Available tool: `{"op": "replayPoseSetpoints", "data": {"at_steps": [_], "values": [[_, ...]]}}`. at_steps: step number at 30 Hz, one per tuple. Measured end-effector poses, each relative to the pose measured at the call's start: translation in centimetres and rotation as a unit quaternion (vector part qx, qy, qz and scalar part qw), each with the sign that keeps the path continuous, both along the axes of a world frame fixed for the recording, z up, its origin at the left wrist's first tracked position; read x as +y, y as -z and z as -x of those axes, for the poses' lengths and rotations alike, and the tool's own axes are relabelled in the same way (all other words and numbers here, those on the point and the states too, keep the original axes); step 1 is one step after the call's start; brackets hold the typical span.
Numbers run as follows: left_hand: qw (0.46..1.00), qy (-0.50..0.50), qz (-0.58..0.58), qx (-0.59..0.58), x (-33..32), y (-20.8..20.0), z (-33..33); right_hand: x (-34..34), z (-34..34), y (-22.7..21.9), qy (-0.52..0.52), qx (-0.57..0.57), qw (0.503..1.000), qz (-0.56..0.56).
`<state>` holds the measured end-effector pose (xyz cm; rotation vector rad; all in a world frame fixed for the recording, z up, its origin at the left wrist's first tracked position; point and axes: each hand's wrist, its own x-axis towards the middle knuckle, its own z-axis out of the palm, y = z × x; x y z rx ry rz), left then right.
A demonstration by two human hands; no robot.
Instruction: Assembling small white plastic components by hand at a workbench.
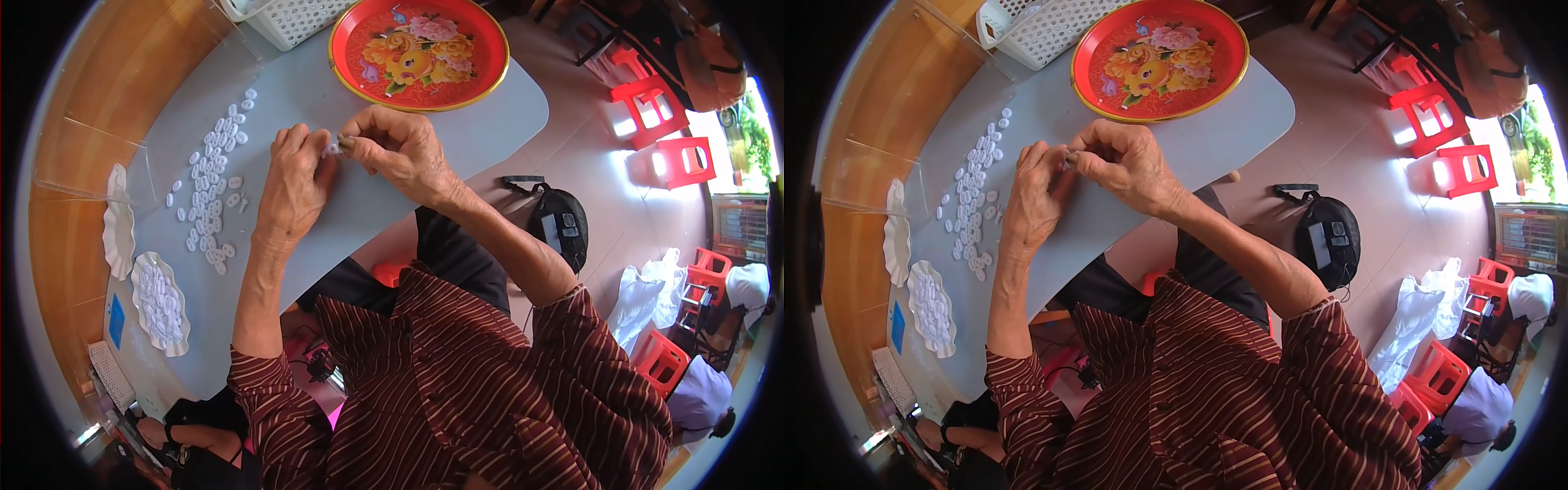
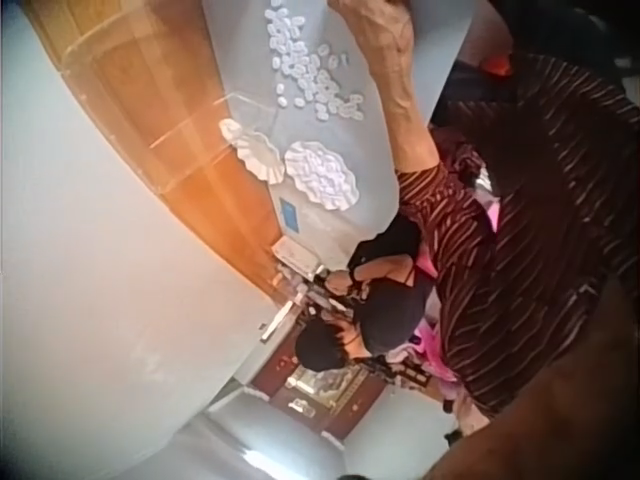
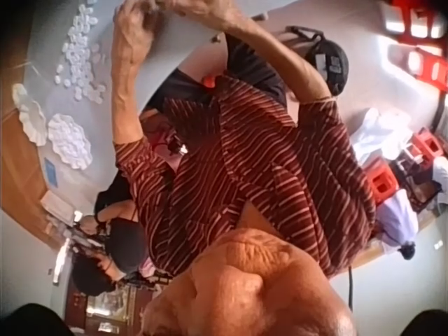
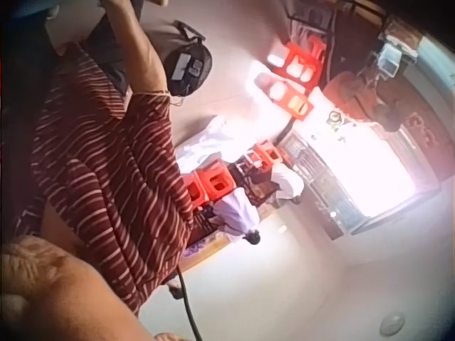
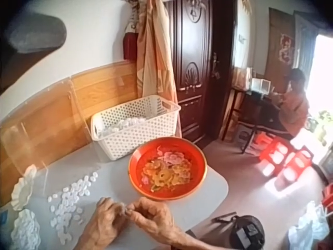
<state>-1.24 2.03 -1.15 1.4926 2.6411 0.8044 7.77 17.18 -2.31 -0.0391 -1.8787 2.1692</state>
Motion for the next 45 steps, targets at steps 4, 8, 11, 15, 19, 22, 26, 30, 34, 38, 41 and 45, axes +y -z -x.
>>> {"op": "replayPoseSetpoints", "data": {"at_steps": [4,8,11,15,19,22,26,30,34,38,41,45], "values": [[1.0,-0.002,-0.03,-0.007,0.0,0.5,0.1,0.0,0.0,0.0,0.005,0.004,1.0,-0.007],[0.998,-0.013,-0.055,0.01,-0.3,0.6,-0.3,0.1,0.2,0.3,-0.001,0.006,1.0,-0.005],[0.968,-0.108,-0.129,-0.185,-0.5,-0.3,-0.9,0.2,0.2,0.3,-0.007,0.004,1.0,0.002],[0.879,-0.107,-0.257,-0.387,-0.9,-0.9,-0.8,0.0,0.2,0.2,-0.001,0.01,1.0,-0.027],[0.823,-0.093,-0.325,-0.457,-0.5,-1.3,-0.9,0.0,0.1,0.3,-0.012,0.011,1.0,0.007],[0.827,-0.062,-0.337,-0.446,-0.4,-1.1,-1.0,-0.2,0.0,0.2,-0.018,0.014,1.0,0.006],[0.846,-0.076,-0.311,-0.426,-0.2,-1.4,-1.3,-0.1,0.1,0.5,-0.026,0.024,0.999,0.035],[0.87,-0.061,-0.307,-0.381,-0.3,-1.3,-1.2,-0.1,0.2,0.8,-0.032,0.03,0.998,0.044],[0.913,-0.085,-0.256,-0.306,-0.1,-1.6,-1.4,0.0,0.1,0.6,-0.025,0.029,0.999,0.025],[0.955,-0.046,-0.156,-0.247,-0.8,-1.8,-1.1,-0.1,0.1,0.5,-0.024,0.025,0.999,0.017],[0.93,-0.063,-0.227,-0.281,-0.7,-1.4,-1.3,-0.1,0.1,0.6,-0.025,0.022,0.999,0.014],[0.916,-0.084,-0.223,-0.323,-0.9,-1.4,-1.4,0.0,-0.1,0.1,-0.023,0.007,1.0,0.011]]}}
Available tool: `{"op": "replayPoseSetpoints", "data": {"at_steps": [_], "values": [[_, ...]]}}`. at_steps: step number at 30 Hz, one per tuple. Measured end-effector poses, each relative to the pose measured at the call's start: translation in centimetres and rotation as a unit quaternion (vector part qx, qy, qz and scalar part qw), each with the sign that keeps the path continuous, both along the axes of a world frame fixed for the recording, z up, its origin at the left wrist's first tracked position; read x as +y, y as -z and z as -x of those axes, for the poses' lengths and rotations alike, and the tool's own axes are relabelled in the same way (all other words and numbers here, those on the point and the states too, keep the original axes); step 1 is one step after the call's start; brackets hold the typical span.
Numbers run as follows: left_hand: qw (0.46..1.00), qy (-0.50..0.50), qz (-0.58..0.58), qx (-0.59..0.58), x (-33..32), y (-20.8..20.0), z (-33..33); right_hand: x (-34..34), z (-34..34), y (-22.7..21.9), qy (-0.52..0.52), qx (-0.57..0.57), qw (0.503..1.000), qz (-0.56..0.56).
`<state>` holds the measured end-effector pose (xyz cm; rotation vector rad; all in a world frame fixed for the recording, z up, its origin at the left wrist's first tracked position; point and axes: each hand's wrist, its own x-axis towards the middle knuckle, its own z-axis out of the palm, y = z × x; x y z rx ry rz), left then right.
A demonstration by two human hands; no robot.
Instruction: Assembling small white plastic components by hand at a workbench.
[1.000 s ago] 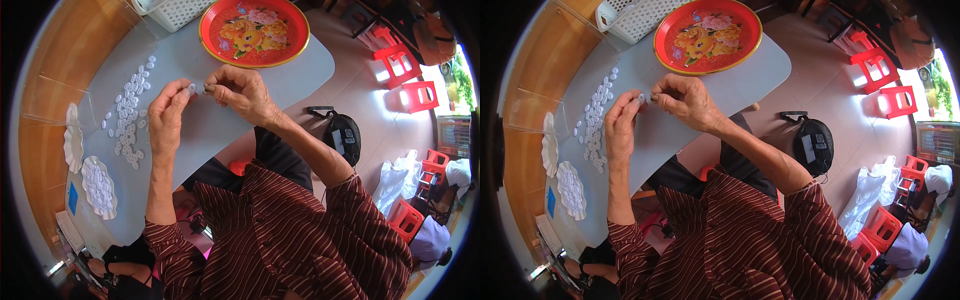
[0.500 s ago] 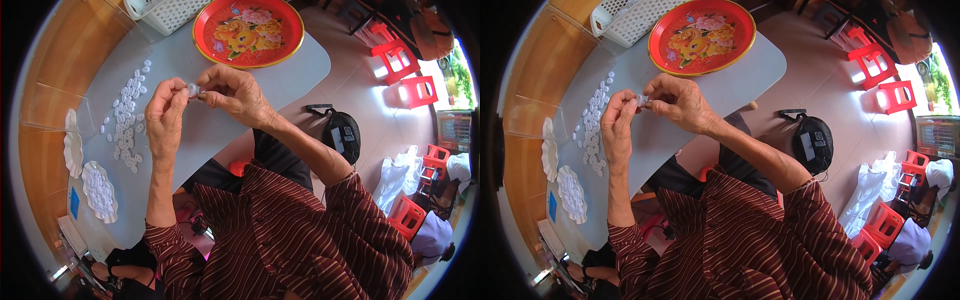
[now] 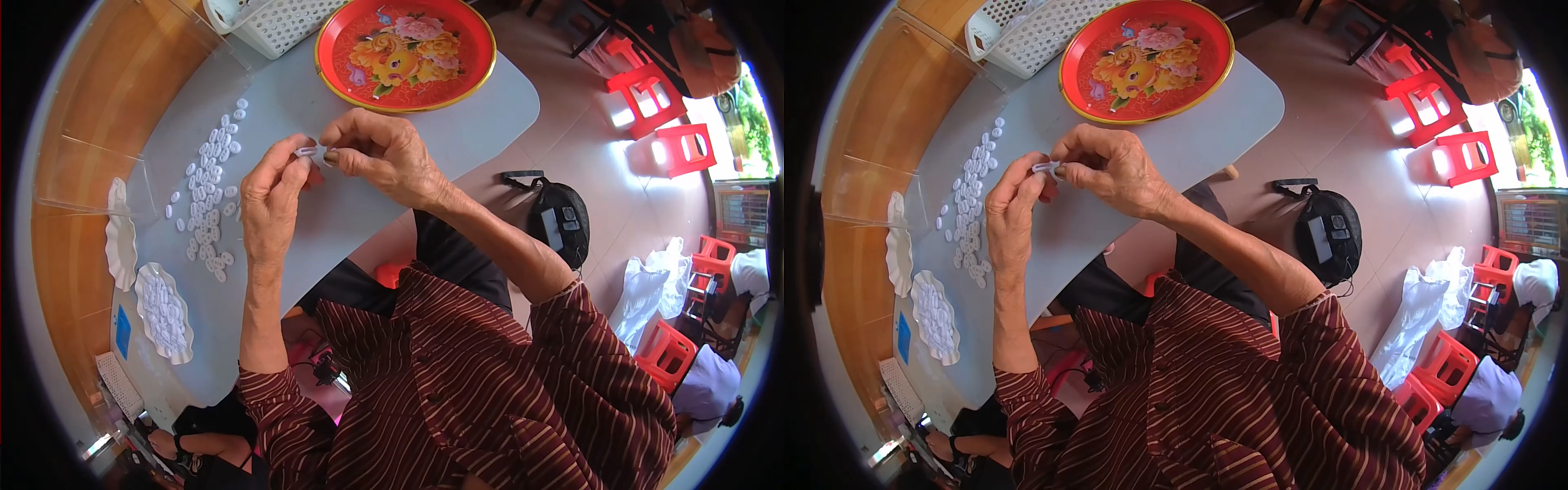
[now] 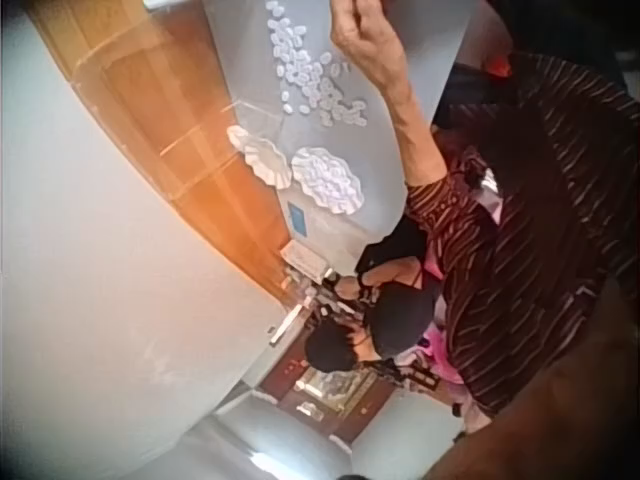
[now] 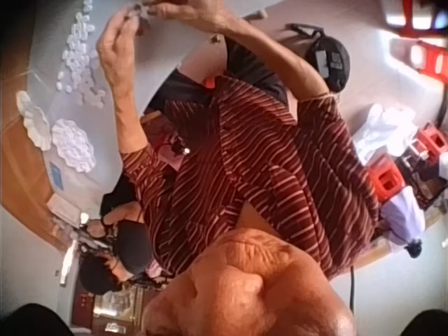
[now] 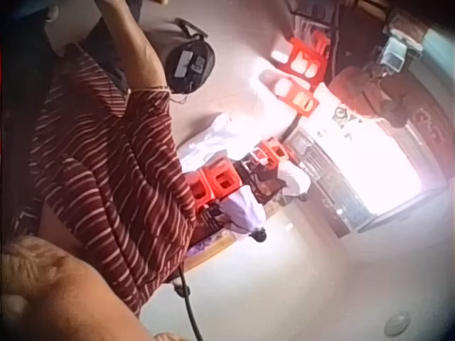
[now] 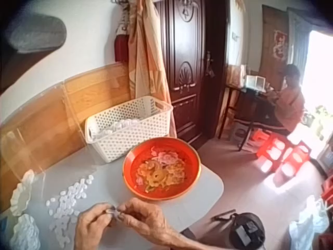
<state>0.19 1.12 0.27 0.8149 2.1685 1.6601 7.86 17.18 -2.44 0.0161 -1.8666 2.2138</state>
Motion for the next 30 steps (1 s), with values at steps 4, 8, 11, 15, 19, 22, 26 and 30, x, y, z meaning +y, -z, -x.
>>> {"op": "replayPoseSetpoints", "data": {"at_steps": [4,8,11,15,19,22,26,30], "values": [[0.999,0.005,-0.01,-0.03,0.47,0.08,-0.45,0.15,-0.02,-0.05,-0.033,0.001,0.999,0.001],[0.999,-0.012,0.031,0.001,0.72,-0.27,-0.86,-0.21,0.15,0.22,-0.021,0.022,0.999,0.015],[0.999,-0.015,0.034,0.006,0.52,-0.31,-0.73,-0.31,0.18,0.15,-0.024,0.028,0.999,0.009],[0.999,-0.011,-0.02,-0.024,0.49,0.32,-0.27,0.02,0.22,0.45,-0.01,0.01,1.0,-0.027],[0.999,0.006,0.03,-0.012,0.7,-0.57,-0.6,-0.06,0.15,0.32,0.023,0.007,0.999,-0.034],[0.998,0.046,0.024,-0.037,0.09,-0.14,-0.09,-0.36,0.22,0.41,0.022,0.016,1.0,0.012],[0.994,-0.002,-0.009,-0.108,0.24,0.21,0.07,-0.1,0.06,0.42,0.027,0.012,1.0,-0.01],[0.985,-0.016,-0.043,-0.168,0.58,-0.36,-0.29,-0.04,-0.04,0.13,0.019,0.005,1.0,-0.025]]}}
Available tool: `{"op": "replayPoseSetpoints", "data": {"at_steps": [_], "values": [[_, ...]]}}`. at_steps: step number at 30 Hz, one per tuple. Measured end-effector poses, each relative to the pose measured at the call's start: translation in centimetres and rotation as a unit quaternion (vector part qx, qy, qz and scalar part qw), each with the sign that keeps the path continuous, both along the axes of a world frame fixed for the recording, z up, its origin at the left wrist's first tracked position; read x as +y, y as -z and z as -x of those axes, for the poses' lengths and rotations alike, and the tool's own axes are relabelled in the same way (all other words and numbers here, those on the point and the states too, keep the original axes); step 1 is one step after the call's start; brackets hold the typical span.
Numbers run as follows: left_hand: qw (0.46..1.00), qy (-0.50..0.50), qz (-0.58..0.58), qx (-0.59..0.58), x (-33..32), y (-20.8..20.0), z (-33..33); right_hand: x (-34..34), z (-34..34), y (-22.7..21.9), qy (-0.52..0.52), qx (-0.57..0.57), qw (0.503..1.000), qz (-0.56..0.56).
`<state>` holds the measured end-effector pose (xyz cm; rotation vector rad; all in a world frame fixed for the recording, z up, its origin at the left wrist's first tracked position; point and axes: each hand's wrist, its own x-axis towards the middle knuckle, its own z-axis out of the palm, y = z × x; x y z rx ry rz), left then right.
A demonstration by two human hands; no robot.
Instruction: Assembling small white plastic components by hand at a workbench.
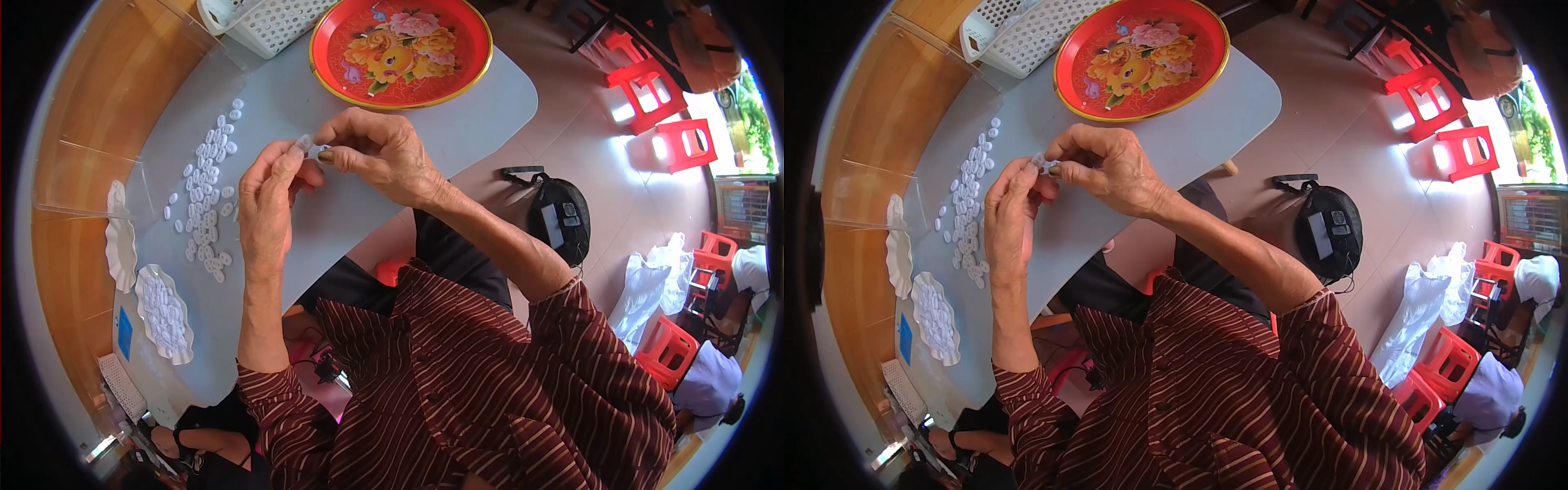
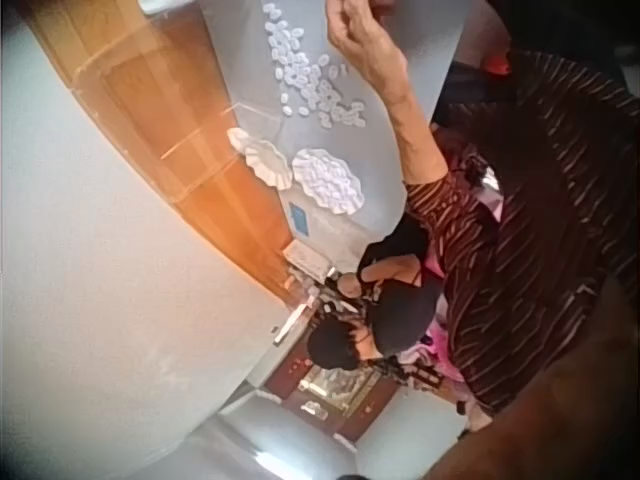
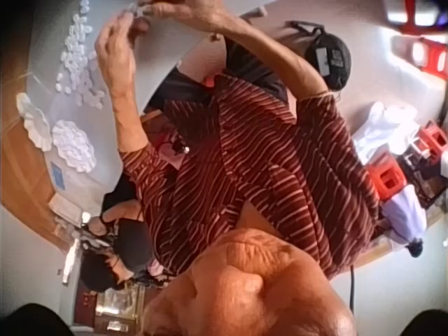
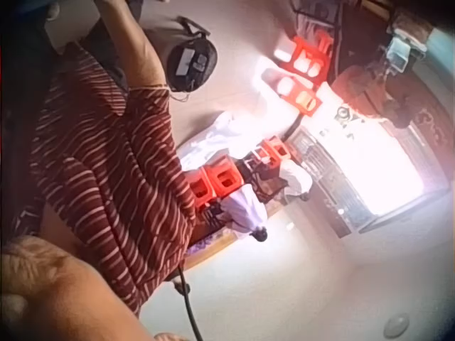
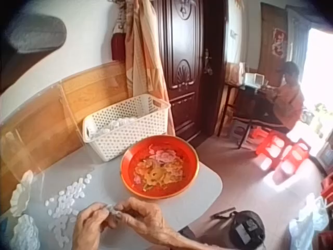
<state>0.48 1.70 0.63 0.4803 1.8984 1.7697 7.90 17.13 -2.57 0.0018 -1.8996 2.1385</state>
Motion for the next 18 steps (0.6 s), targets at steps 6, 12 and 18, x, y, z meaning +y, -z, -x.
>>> {"op": "replayPoseSetpoints", "data": {"at_steps": [6,12,18], "values": [[1.0,-0.009,-0.028,-0.011,0.52,0.04,-0.42,-0.01,0.14,0.41,-0.005,0.026,0.999,0.032],[0.999,-0.016,-0.036,0.028,0.43,0.28,-0.58,-0.13,0.06,0.04,0.006,0.01,1.0,0.022],[0.998,-0.031,-0.035,0.04,0.75,0.35,-0.56,0.06,0.1,0.43,0.023,0.012,1.0,0.017]]}}
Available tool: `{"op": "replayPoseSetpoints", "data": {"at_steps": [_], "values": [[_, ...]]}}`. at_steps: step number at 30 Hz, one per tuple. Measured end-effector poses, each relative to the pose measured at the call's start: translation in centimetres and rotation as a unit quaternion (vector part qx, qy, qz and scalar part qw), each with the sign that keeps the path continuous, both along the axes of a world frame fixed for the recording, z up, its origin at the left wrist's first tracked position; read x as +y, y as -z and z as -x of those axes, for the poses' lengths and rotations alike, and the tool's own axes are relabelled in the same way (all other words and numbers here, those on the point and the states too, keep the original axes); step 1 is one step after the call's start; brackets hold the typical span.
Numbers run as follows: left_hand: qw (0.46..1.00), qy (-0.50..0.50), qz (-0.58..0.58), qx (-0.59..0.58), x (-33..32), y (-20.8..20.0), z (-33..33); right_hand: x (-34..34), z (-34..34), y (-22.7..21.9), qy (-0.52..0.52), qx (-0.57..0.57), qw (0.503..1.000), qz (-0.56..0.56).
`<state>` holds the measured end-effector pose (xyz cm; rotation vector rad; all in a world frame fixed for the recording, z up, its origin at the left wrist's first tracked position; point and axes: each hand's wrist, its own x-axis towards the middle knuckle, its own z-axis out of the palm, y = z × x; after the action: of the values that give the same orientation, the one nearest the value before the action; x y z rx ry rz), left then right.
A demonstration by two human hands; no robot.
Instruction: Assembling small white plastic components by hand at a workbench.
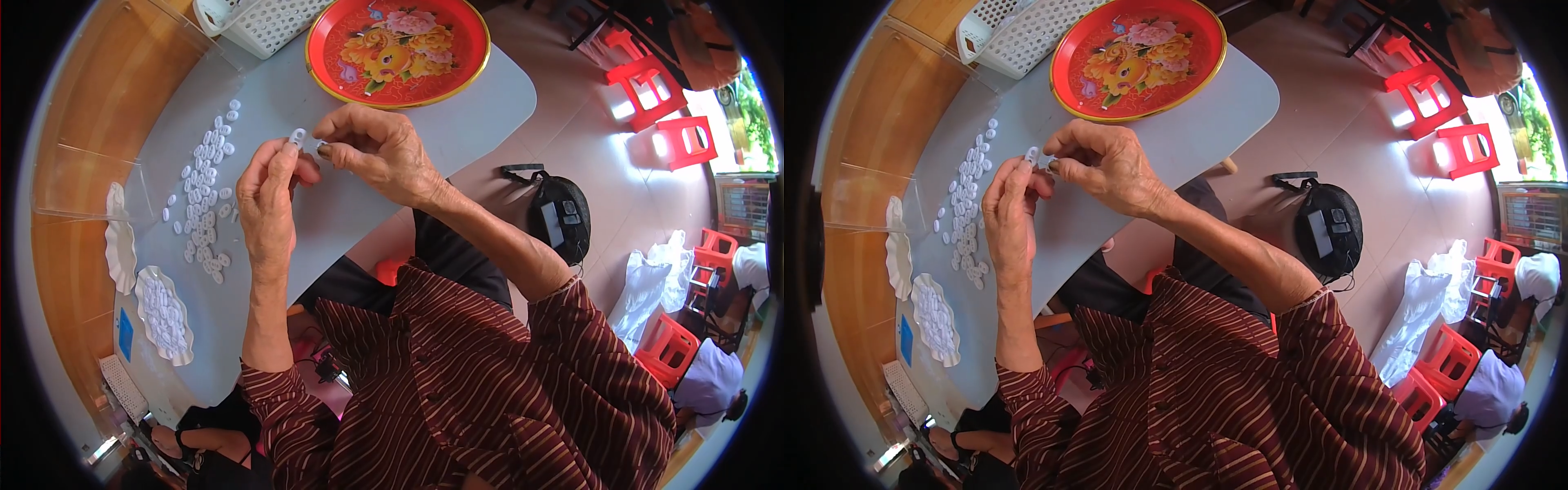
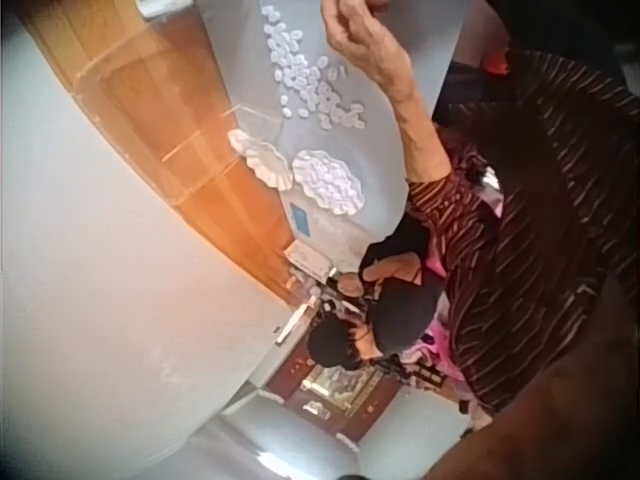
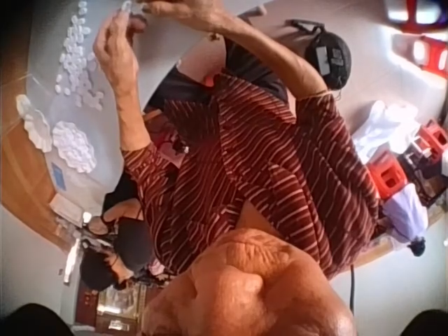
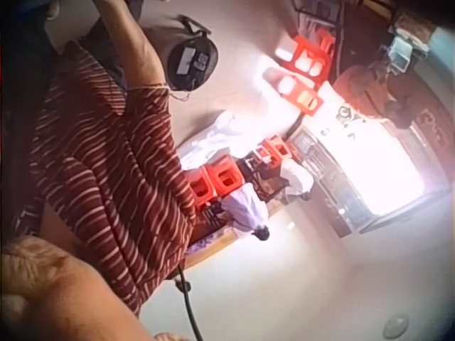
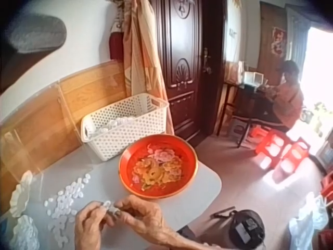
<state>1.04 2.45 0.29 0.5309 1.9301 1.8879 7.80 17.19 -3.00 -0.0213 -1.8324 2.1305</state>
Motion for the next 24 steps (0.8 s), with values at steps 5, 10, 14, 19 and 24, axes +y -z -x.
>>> {"op": "replayPoseSetpoints", "data": {"at_steps": [5,10,14,19,24], "values": [[1.0,-0.003,-0.012,0.002,0.16,0.21,-0.11,-0.1,0.12,0.01,-0.001,0.001,1.0,-0.001],[0.999,-0.006,0.02,0.048,0.07,0.22,0.11,-0.04,0.09,-0.01,-0.002,0.009,1.0,0.01],[0.996,-0.018,0.055,0.075,0.1,0.14,0.12,-0.01,-0.02,-0.3,-0.001,0.007,1.0,0.004],[0.996,0.007,0.055,0.064,0.03,0.54,0.24,-0.04,-0.09,-0.36,0.002,0.005,1.0,0.007],[0.989,0.019,0.086,0.116,-0.02,0.63,0.34,-0.14,0.07,0.04,-0.008,0.019,0.999,0.028]]}}
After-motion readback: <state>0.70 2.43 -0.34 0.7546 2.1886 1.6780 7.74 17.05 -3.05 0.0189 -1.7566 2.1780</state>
